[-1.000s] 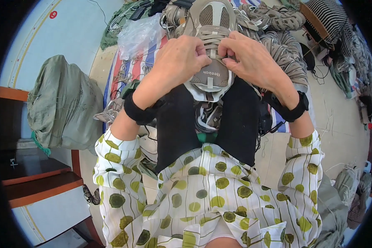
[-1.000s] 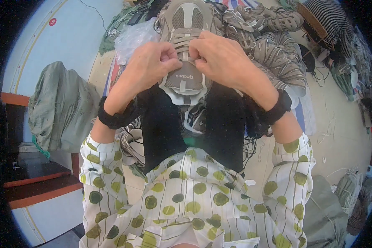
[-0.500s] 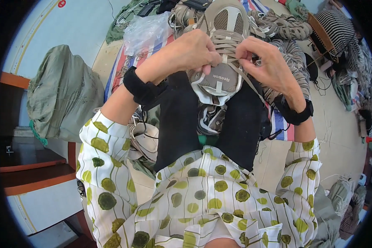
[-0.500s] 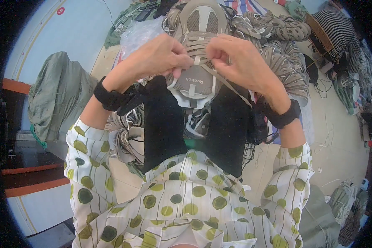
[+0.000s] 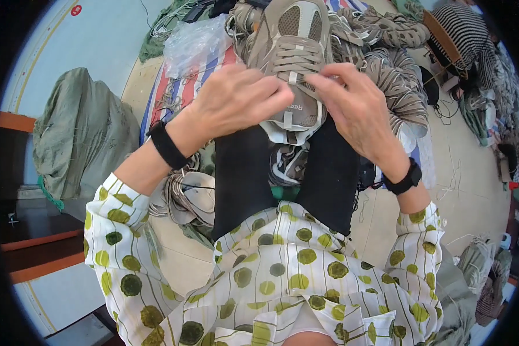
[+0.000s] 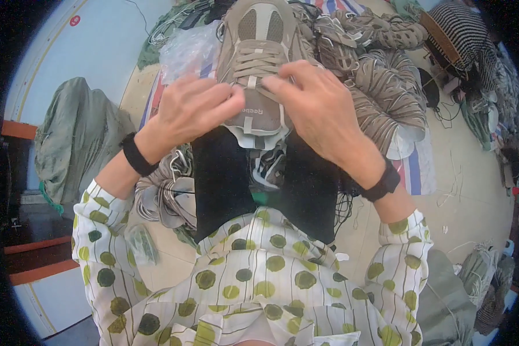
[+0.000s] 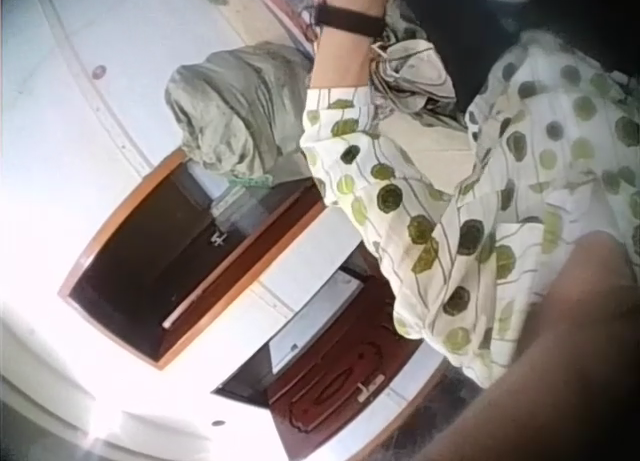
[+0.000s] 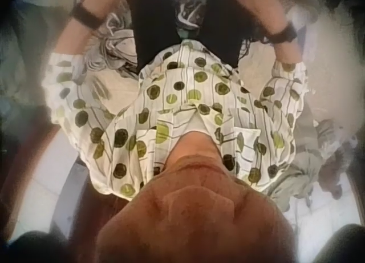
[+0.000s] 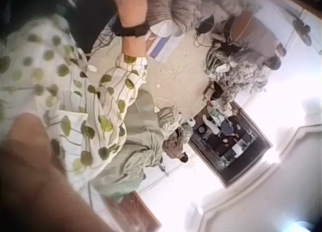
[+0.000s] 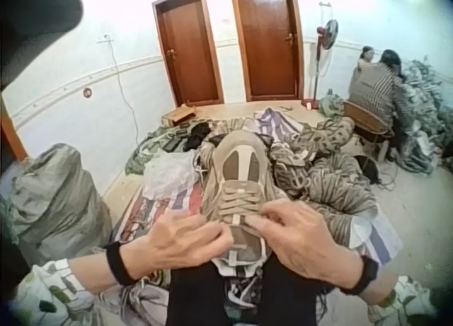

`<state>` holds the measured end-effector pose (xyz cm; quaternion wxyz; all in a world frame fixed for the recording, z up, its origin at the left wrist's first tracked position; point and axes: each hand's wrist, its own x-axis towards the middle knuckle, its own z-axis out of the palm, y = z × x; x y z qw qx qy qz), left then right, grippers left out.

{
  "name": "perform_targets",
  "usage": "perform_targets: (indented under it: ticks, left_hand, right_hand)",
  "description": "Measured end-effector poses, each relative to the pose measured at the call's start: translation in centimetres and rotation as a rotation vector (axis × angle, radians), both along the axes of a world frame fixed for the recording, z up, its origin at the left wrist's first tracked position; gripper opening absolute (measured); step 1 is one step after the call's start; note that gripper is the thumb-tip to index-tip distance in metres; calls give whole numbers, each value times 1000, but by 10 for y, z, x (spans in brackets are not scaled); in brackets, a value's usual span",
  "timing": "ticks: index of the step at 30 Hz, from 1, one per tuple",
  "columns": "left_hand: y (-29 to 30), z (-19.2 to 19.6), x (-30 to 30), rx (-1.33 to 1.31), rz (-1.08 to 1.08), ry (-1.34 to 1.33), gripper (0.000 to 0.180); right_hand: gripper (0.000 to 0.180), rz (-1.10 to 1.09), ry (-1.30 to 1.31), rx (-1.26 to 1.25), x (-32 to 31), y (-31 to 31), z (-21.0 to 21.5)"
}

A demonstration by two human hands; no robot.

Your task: Threading laces through the eyelets of shoe uppers in a shoe manufacturing facility.

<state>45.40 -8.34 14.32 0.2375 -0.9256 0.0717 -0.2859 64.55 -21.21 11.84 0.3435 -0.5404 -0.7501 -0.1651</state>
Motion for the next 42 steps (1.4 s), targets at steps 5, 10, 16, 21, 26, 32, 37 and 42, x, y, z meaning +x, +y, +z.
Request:
perform_targets:
  ticks: [5, 10, 16, 21, 26, 32, 37, 42]
  left_hand:
    - [-8, -1, -2, -26, 59, 0, 18]
    - [-24, -12, 5, -558, 262, -56, 30]
    - [-26, -15, 8, -673, 417, -102, 36]
    - [-34, -8, 7, -944, 539, -123, 26]
    - [-27, -11, 10, -1258, 253, -211, 15]
    - [-22, -6, 1, -1470, 395, -138, 14]
    - [-32, 4, 17, -1297, 403, -191, 14]
    - [-23, 1, 22, -1125, 402, -216, 16]
  right_hand:
    - [40, -123, 462, -228, -11, -18, -8]
    - [41, -205, 535, -338, -16, -20, -9]
    - [21, -81, 892, -395, 2, -18, -10]
    - [28, -102, 894, -408, -1, -14, -13]
    - [45, -272, 704, -383, -20, -13, -10]
    - [35, -220, 530, -166, -14, -7, -12]
    - [20, -78, 307, -26, -5, 7, -6]
    - [14, -49, 59, -167, -2, 15, 22]
